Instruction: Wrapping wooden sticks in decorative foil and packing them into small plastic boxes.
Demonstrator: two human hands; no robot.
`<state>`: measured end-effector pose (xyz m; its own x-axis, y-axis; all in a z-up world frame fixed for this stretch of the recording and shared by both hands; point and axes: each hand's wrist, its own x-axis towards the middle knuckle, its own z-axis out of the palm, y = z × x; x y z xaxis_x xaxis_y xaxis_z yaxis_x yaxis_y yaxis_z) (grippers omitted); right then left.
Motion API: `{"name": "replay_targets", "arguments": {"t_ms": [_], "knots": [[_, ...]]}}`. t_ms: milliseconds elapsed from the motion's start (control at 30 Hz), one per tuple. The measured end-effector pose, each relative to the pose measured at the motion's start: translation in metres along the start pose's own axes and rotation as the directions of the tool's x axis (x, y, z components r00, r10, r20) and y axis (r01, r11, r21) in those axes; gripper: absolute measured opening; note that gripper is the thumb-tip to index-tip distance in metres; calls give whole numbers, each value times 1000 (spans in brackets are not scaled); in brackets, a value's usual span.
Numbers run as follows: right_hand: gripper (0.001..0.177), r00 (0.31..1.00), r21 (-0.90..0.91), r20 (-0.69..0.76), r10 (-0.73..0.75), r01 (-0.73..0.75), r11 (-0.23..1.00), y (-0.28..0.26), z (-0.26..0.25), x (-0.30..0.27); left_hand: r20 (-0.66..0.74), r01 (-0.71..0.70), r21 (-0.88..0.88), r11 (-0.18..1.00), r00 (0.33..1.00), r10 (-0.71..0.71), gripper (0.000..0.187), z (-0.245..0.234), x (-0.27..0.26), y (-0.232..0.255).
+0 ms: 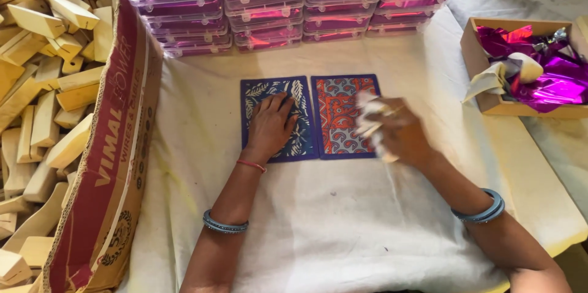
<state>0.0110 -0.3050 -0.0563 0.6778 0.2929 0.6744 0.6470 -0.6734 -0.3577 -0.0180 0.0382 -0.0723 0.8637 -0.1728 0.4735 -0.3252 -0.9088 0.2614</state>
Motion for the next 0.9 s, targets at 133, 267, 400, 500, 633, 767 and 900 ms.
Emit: {"name": "replay_targets", "arguments": {"t_ms": [133, 267, 400, 500, 633, 767, 900], "knots": [[39, 874, -164, 375, -310, 392, 905, -53, -1, 14, -24, -22, 4, 1000, 999, 22, 43, 3, -1, -2], [40, 892, -215, 424, -155, 265, 940, -24, 6, 8, -14, -18, 9, 1000, 1000, 18, 43, 2, 0, -2], [39, 917, -309, 363, 164, -48, 950, 35, 8, 2, -14, -4, -1, 1000, 1000, 4, 42, 4, -2, -2], [29, 911, -449, 324, 253, -88, 889, 43, -3, 23, -53, -16, 2, 1000, 998, 16, 42, 4, -3, -1], [28, 946, -239, 288, 150, -81, 968, 24, 9, 55, -44, -13, 1, 1000, 999, 13, 41, 5, -2, -3], [32, 971, -153, 241, 3, 35, 988, 2, 52, 69, -23, -2, -8, 1000, 1000, 2, 42, 6, -3, -4], [36, 950, -157, 273, -154, 202, 967, 1, 71, 61, -16, -4, 10, 1000, 1000, 4, 43, 9, -4, -7]]}}
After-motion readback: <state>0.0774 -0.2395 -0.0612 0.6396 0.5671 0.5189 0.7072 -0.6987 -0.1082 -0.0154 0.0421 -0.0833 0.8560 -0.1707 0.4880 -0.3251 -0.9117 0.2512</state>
